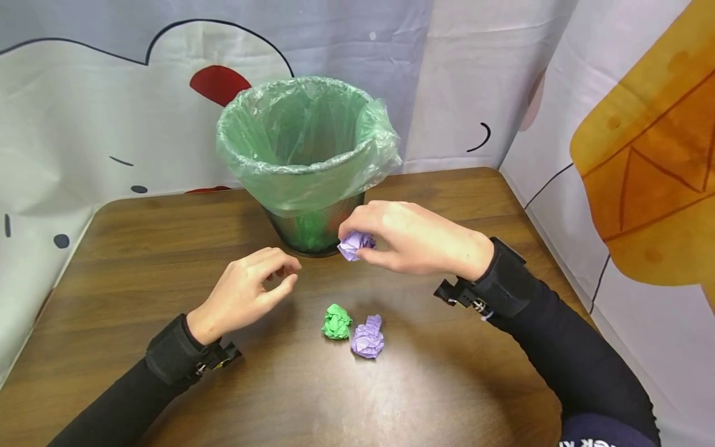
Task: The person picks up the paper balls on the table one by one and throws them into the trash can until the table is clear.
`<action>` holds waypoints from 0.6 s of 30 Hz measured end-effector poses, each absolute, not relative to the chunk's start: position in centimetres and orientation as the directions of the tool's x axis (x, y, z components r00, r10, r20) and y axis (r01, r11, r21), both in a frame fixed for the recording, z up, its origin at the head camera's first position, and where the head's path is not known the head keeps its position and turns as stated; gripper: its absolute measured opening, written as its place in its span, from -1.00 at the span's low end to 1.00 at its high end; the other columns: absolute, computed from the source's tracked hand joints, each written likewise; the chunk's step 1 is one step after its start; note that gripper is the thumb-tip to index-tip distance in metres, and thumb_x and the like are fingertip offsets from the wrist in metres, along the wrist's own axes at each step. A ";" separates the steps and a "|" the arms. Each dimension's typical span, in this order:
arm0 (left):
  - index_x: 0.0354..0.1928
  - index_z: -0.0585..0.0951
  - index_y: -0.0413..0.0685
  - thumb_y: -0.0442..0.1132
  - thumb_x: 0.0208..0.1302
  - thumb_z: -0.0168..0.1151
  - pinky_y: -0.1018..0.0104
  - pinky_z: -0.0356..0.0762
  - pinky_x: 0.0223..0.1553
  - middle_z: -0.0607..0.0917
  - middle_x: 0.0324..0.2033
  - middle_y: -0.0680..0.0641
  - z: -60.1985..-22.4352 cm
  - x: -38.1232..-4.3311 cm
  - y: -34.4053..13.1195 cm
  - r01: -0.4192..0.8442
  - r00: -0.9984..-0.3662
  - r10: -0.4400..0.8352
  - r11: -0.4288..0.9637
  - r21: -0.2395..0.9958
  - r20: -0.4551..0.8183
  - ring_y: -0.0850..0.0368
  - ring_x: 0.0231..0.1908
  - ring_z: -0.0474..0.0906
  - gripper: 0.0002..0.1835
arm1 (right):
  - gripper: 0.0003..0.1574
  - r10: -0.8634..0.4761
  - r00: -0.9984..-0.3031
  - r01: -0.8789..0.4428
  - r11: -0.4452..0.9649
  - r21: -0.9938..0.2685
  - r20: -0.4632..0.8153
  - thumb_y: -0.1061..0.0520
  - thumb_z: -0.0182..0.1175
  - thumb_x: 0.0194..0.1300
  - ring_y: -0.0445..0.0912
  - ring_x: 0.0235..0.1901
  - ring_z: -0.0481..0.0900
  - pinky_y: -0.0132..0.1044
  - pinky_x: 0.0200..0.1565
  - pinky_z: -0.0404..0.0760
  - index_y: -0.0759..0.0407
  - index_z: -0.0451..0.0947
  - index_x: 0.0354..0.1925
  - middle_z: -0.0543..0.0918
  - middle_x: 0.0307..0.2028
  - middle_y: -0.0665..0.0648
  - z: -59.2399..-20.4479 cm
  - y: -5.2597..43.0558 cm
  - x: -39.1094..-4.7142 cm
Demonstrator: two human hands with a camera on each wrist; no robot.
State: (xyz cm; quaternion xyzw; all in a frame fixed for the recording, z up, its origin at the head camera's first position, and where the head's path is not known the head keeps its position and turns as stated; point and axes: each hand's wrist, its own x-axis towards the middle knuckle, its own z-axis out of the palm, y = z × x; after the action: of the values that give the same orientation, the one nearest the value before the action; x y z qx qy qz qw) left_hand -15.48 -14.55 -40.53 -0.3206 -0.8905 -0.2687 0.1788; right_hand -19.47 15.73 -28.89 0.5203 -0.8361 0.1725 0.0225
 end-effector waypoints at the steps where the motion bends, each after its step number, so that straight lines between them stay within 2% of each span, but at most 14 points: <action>1: -0.21 0.67 0.12 -0.17 0.32 0.21 0.30 0.57 -0.33 0.67 -0.30 0.23 -40.6 -15.5 -14.6 0.666 -0.732 0.475 0.650 0.366 0.489 0.22 -0.26 0.62 -0.91 | -0.68 -0.864 -0.453 -0.881 0.395 -0.261 0.222 0.08 0.29 0.36 -0.28 -0.02 0.53 -0.27 0.07 0.53 -0.03 0.60 0.08 0.61 -0.05 -0.17 -28.4 15.7 -19.5; 7: -0.21 0.67 0.14 -0.16 0.32 0.21 0.31 0.57 -0.34 0.66 -0.31 0.23 -40.8 -15.4 -14.6 0.661 -0.737 0.473 0.655 0.367 0.483 0.22 -0.26 0.62 -0.91 | -0.67 -0.863 -0.413 -0.906 0.358 -0.226 0.290 0.14 0.30 0.34 -0.21 0.01 0.56 -0.24 0.10 0.51 0.06 0.61 0.07 0.65 -0.04 -0.09 -25.7 15.4 -20.0; 18: -0.21 0.68 0.14 -0.16 0.31 0.22 0.32 0.56 -0.33 0.65 -0.33 0.25 -41.1 -15.2 -14.7 0.658 -0.739 0.473 0.658 0.365 0.480 0.32 -0.27 0.57 -0.91 | -0.62 -0.826 -0.357 -0.933 0.291 -0.213 0.436 0.29 0.34 0.27 -0.19 -0.02 0.62 -0.33 0.06 0.53 0.15 0.63 0.06 0.70 -0.01 0.00 -22.0 14.9 -21.7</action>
State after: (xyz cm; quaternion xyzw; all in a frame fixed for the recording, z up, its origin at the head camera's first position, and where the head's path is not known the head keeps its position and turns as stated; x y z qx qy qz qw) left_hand -15.24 -14.67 -41.08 -0.3164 -0.8938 -0.2658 0.1744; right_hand -21.68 14.89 -21.99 0.5535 -0.7942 0.2190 0.1221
